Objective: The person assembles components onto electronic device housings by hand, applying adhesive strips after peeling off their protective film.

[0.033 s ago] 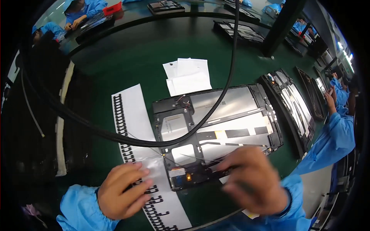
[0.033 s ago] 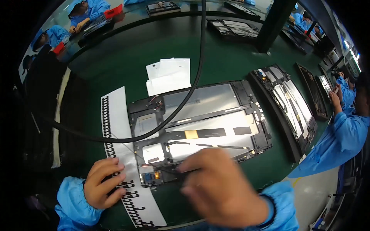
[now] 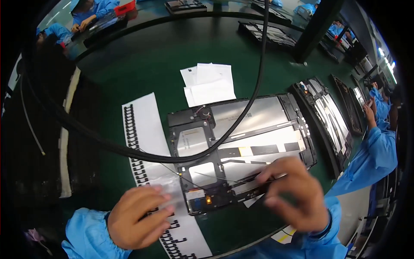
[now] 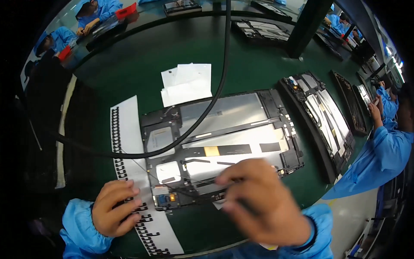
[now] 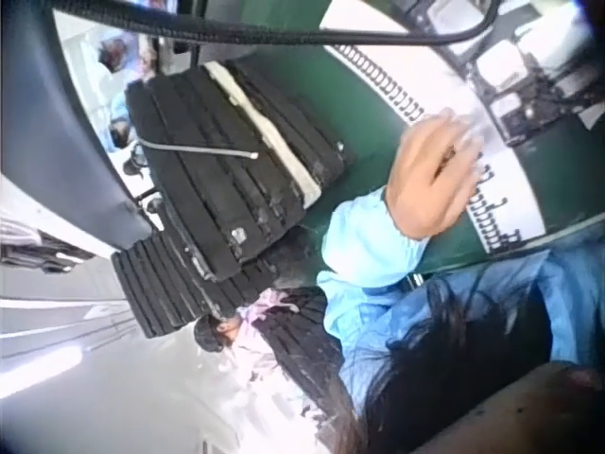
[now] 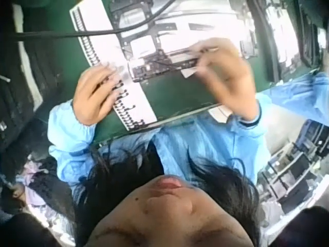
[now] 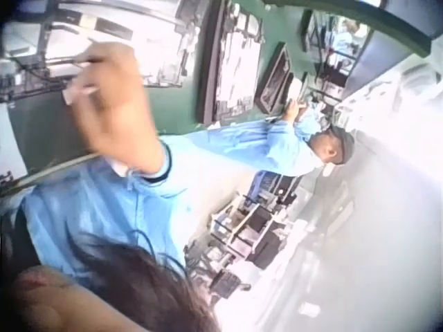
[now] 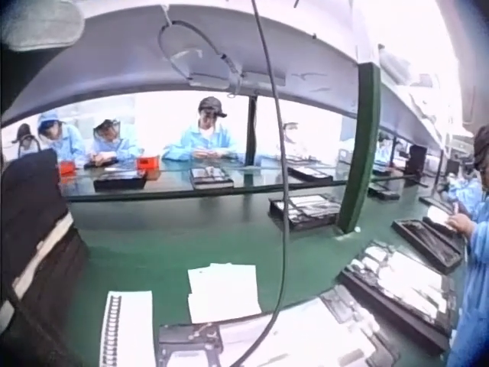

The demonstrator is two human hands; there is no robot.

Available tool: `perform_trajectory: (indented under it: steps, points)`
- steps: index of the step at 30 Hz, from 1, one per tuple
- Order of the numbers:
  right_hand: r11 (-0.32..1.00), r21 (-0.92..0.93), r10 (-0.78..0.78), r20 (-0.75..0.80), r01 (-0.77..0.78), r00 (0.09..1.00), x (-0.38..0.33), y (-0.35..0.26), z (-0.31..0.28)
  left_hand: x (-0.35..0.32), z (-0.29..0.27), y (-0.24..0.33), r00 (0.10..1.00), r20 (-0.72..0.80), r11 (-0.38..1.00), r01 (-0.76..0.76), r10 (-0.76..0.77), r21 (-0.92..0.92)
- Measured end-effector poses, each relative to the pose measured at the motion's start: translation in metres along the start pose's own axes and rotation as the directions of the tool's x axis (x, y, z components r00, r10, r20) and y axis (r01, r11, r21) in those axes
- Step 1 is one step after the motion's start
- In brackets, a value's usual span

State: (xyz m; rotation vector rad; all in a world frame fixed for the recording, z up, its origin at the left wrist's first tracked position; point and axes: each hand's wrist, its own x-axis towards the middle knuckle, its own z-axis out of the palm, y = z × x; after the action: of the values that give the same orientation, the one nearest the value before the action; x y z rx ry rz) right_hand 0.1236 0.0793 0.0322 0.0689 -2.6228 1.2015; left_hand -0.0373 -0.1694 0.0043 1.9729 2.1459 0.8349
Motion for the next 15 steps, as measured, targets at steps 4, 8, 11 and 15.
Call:
perform_trajectory:
  steps: [4,8,11,15]
  points:
    - [0.964,0.238,0.109,0.042,-0.116,0.993,-0.007,0.02,-0.016,0.046,0.016,0.017,0.967,0.067,0.969,-0.243,0.245,-0.037]
    - [0.997,0.073,0.021,0.147,-0.032,0.989,0.009,0.017,-0.006,0.066,0.034,0.014,0.886,0.076,0.888,-0.459,0.457,0.013]
    - [0.997,0.058,0.05,0.101,-0.056,0.994,0.008,0.019,0.0,0.064,0.034,0.011,0.888,0.068,0.888,-0.459,0.456,0.042]
    - [0.997,0.049,0.053,0.097,-0.058,0.994,0.01,0.019,-0.003,0.065,0.033,0.014,0.906,0.06,0.906,-0.422,0.419,0.046]
